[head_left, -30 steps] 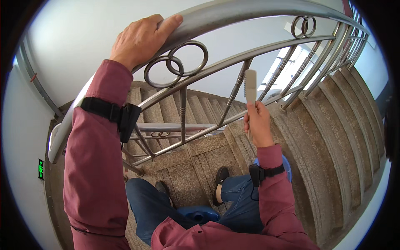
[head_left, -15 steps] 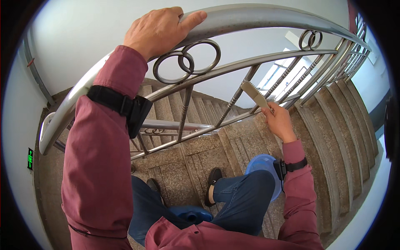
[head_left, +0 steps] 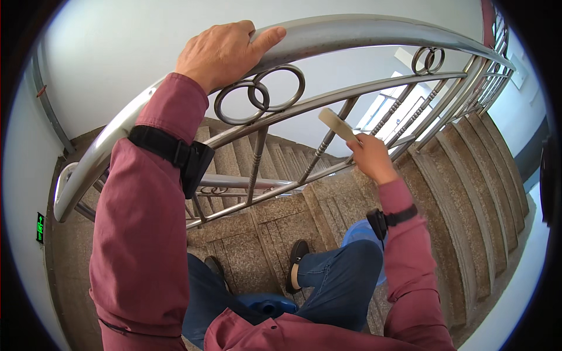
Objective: Cleaning a metal staircase railing using a brush and a cloth.
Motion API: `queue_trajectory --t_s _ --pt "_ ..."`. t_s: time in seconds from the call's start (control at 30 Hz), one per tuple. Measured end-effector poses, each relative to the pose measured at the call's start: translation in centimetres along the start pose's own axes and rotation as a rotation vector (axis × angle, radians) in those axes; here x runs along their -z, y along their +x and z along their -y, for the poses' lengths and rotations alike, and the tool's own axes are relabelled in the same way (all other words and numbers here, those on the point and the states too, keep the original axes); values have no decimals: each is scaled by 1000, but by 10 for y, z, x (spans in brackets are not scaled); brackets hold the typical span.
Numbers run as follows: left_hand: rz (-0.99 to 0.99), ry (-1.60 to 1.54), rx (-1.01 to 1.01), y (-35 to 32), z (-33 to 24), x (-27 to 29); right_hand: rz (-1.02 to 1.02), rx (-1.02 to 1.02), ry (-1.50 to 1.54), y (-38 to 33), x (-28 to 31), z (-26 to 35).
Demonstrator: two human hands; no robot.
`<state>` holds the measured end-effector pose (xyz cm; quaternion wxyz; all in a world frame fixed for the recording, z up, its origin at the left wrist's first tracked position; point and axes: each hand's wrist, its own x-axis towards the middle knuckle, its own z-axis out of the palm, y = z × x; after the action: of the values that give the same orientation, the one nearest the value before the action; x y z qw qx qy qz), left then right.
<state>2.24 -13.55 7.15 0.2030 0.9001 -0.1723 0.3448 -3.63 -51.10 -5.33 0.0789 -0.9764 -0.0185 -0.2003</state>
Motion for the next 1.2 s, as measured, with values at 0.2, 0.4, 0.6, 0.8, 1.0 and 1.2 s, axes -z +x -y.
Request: queue_trajectory --t_s 0.2,0.4,0.6,0.8,1.0,1.2 --pt "13 12 -3 -1 0 4 183 -167 193 -21 32 -7" --pt "-6 35 -2 -1 -1 4 130 -74 161 15 9 5" --pt "-6 -1 0 1 -1 3 89 -44 52 27 2 12" --pt "12 9 24 -2 -4 10 115 -62 101 -1 20 -20" --pt "24 15 40 -4 -9 14 134 -85 86 2 29 -6" --pt "34 -5 46 -2 -8 12 114 -101 115 29 10 17"
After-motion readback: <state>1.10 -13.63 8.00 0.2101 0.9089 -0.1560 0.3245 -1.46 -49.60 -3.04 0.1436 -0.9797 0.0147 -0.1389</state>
